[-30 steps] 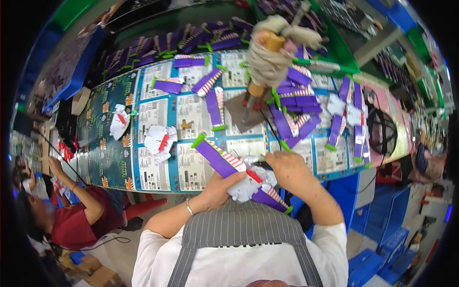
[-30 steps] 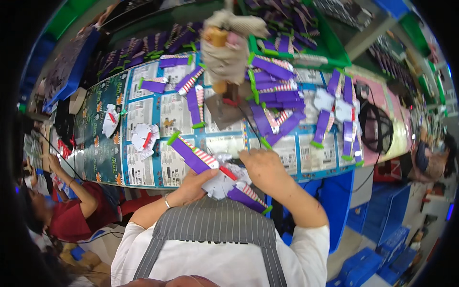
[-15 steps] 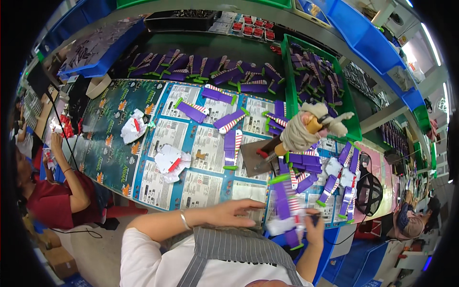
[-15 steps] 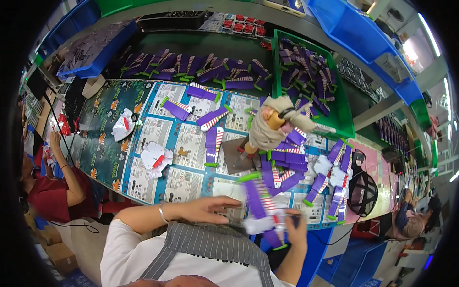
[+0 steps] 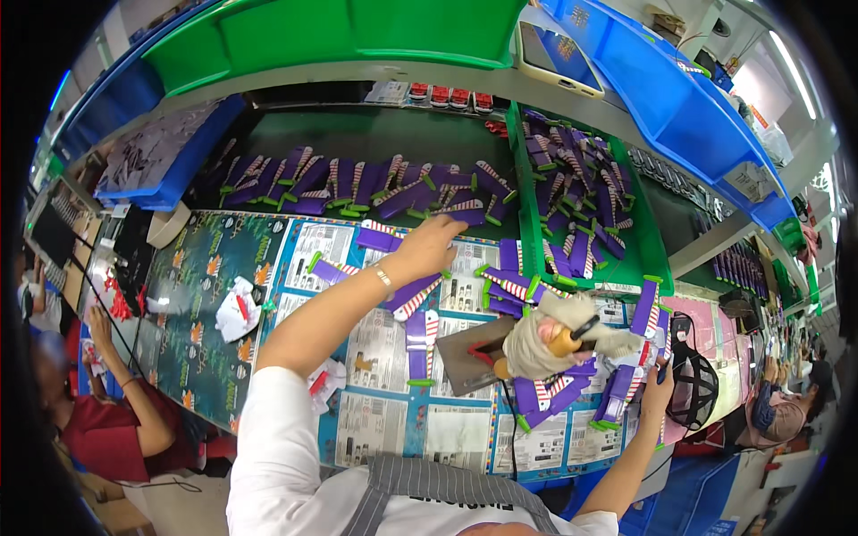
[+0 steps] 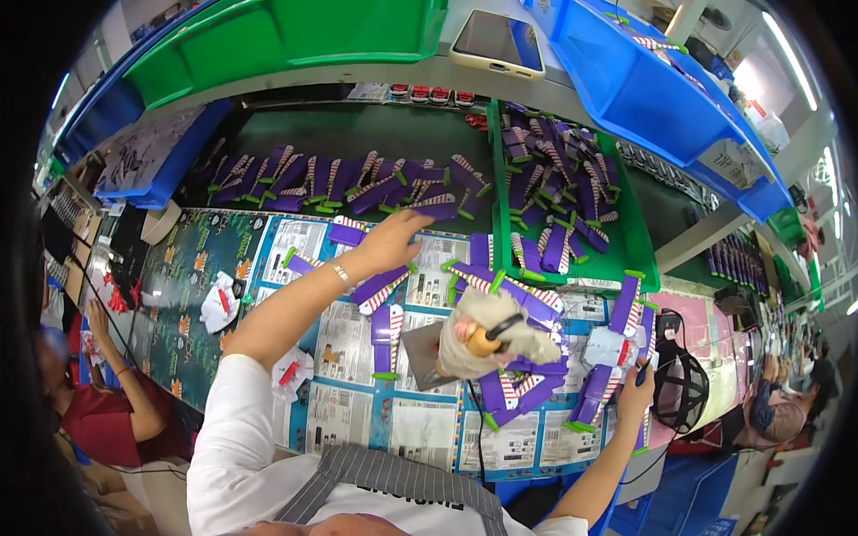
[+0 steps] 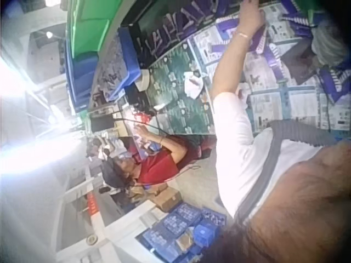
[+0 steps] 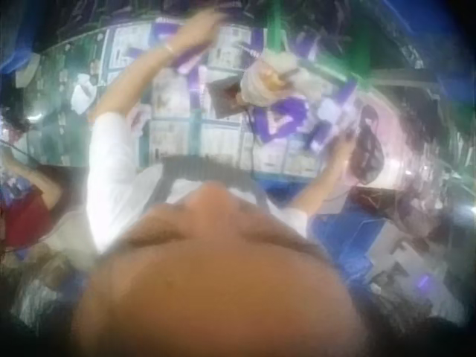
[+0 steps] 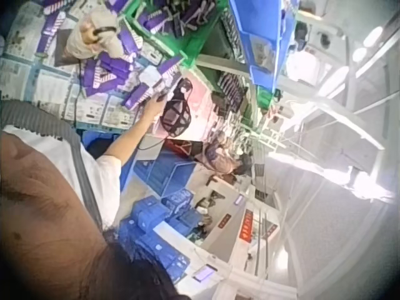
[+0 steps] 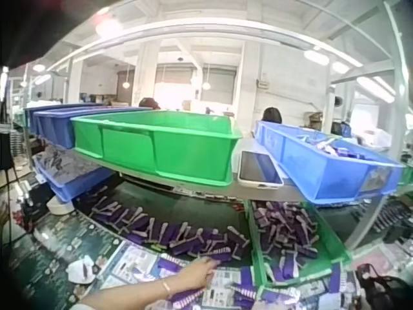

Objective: The person assembles toy units at a workstation by retrieving plastic wing attachments, joining them to plastic body panels by hand, and trimming excess material with pliers.

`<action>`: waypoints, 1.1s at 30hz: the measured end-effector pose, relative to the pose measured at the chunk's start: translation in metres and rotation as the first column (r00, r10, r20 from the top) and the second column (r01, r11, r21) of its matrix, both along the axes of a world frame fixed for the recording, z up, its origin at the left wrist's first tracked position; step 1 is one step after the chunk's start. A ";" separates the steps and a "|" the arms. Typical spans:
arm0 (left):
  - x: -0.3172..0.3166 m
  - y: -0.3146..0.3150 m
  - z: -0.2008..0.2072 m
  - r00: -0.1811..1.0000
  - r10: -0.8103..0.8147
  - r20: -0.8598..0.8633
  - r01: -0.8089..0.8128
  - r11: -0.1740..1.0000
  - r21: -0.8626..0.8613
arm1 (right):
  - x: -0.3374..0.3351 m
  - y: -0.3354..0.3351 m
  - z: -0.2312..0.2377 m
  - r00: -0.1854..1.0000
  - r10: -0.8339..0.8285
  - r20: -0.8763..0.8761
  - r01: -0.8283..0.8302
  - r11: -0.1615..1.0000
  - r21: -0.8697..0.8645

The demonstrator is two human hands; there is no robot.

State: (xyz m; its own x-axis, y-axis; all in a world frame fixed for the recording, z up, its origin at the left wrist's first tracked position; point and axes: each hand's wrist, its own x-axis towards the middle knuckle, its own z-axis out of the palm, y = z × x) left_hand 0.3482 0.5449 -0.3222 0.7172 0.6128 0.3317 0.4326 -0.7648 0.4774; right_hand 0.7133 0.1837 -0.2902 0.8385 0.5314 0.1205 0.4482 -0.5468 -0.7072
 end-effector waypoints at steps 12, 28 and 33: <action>0.091 0.058 -0.035 0.885 0.423 -0.194 -0.386 0.900 0.201 | -0.008 0.007 -0.012 0.923 0.009 0.386 0.137 0.928 -0.348; -0.050 -0.022 0.021 0.989 -0.123 -0.086 0.111 0.985 -0.133 | -0.143 0.000 -0.052 0.664 0.551 0.506 -0.578 0.807 -0.120; -0.097 -0.044 0.043 0.938 -0.279 -0.206 0.196 0.916 -0.351 | -0.144 0.001 -0.052 0.641 0.540 0.545 -0.607 0.791 -0.071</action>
State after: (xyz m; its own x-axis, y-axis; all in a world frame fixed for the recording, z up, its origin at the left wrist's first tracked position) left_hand 0.2508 0.5006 -0.2792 0.8875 0.4569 -0.0594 0.3928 -0.6831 0.6156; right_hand 0.5689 0.1842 -0.3427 0.1582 0.8393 0.5202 0.9513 0.0116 -0.3081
